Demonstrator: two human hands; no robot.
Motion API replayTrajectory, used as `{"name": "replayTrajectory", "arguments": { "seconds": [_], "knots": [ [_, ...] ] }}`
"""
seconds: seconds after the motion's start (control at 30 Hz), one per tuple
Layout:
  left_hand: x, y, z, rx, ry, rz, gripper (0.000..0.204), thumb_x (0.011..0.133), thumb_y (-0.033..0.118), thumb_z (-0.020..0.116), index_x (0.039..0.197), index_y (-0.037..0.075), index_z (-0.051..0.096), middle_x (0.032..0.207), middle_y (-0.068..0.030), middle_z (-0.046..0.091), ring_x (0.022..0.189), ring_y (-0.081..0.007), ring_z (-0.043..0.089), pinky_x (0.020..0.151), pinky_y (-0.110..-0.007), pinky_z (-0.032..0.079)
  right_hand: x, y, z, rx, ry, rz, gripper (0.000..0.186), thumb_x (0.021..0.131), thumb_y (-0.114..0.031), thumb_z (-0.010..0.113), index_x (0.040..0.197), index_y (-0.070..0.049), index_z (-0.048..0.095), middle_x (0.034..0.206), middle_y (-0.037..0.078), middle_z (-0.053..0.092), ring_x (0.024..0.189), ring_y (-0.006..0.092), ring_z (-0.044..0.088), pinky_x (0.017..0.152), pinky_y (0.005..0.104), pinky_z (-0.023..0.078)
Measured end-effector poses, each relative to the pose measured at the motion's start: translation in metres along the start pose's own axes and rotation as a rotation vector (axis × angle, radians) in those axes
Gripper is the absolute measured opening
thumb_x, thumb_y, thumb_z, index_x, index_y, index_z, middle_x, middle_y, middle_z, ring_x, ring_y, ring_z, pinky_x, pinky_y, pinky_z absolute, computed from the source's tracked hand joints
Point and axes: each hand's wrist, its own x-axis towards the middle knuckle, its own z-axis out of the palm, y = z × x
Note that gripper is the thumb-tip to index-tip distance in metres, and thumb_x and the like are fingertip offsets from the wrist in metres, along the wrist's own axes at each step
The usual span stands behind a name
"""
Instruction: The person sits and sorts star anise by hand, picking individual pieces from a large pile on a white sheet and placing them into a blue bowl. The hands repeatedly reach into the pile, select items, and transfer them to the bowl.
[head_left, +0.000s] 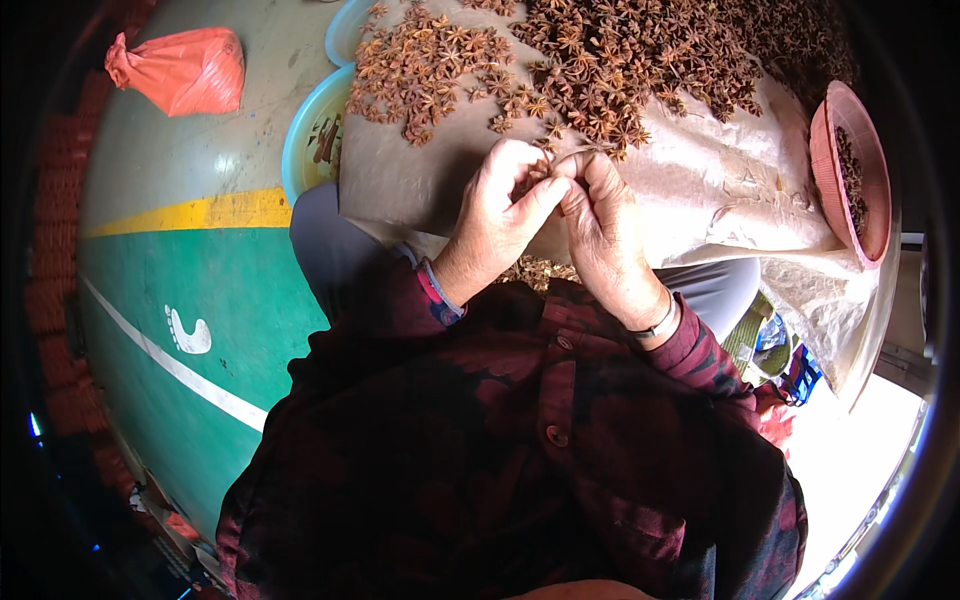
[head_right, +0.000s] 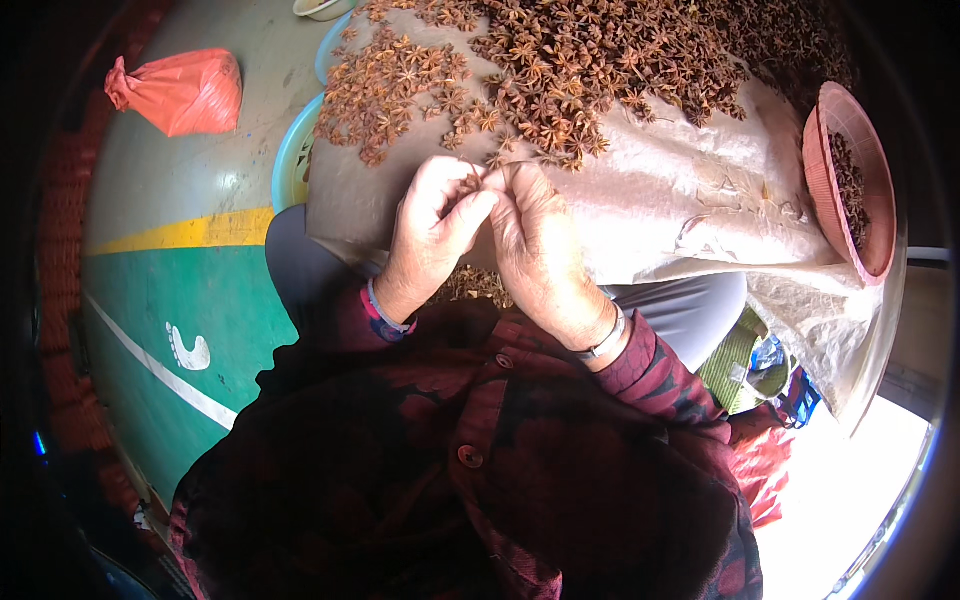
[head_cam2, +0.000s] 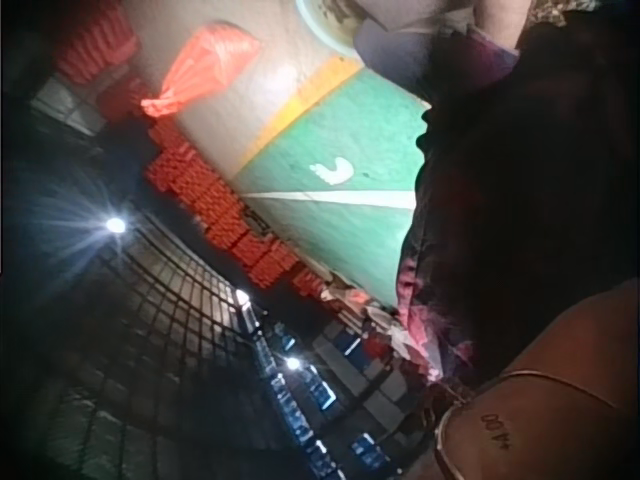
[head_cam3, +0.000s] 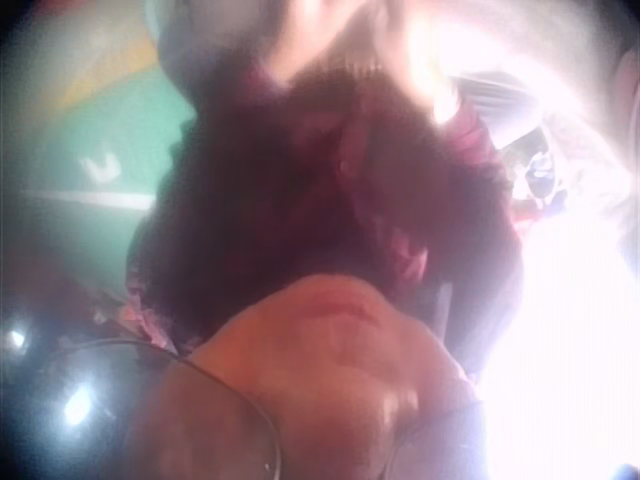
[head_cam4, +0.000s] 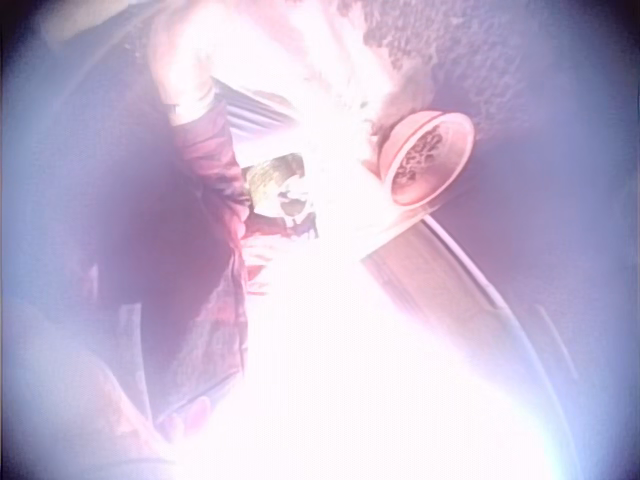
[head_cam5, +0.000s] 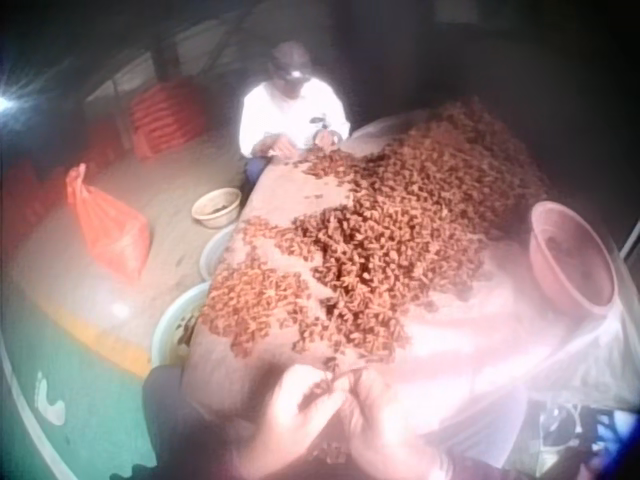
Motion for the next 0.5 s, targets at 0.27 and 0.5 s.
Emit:
{"name": "replayTrajectory", "arguments": {
  "seconds": [0.27, 0.5],
  "knots": [
    [-0.008, -0.006, -0.014, 0.232, -0.002, 0.266, 0.039, 0.086, 0.009, 0.083, 0.113, 0.002, 0.055, 0.096, -0.0079, 0.066, 0.081, -0.012, 0.066, 0.07, -0.028, 0.055, -0.006, 0.0, 0.009, 0.349, -0.031, 0.135, 0.004, 0.107, -0.004, 0.053, 0.104, -0.002, 0.057, 0.092, 0.0, 0.058, 0.086, 0.0066, 0.052, 0.081, 0.0242, 0.048],
    [-0.009, -0.006, -0.035, 0.166, -0.176, 0.382, 0.036, 0.089, 0.003, 0.077, 0.117, 0.001, 0.053, 0.107, -0.0127, 0.065, 0.088, -0.0125, 0.063, 0.077, -0.027, 0.053, 0.01, 0.005, -0.003, 0.644, -0.02, 0.21, 0.011, 0.108, -0.017, 0.056, 0.105, -0.007, 0.056, 0.089, -0.002, 0.056, 0.081, 0.0073, 0.055, 0.08, 0.0213, 0.046]
  ]
}}
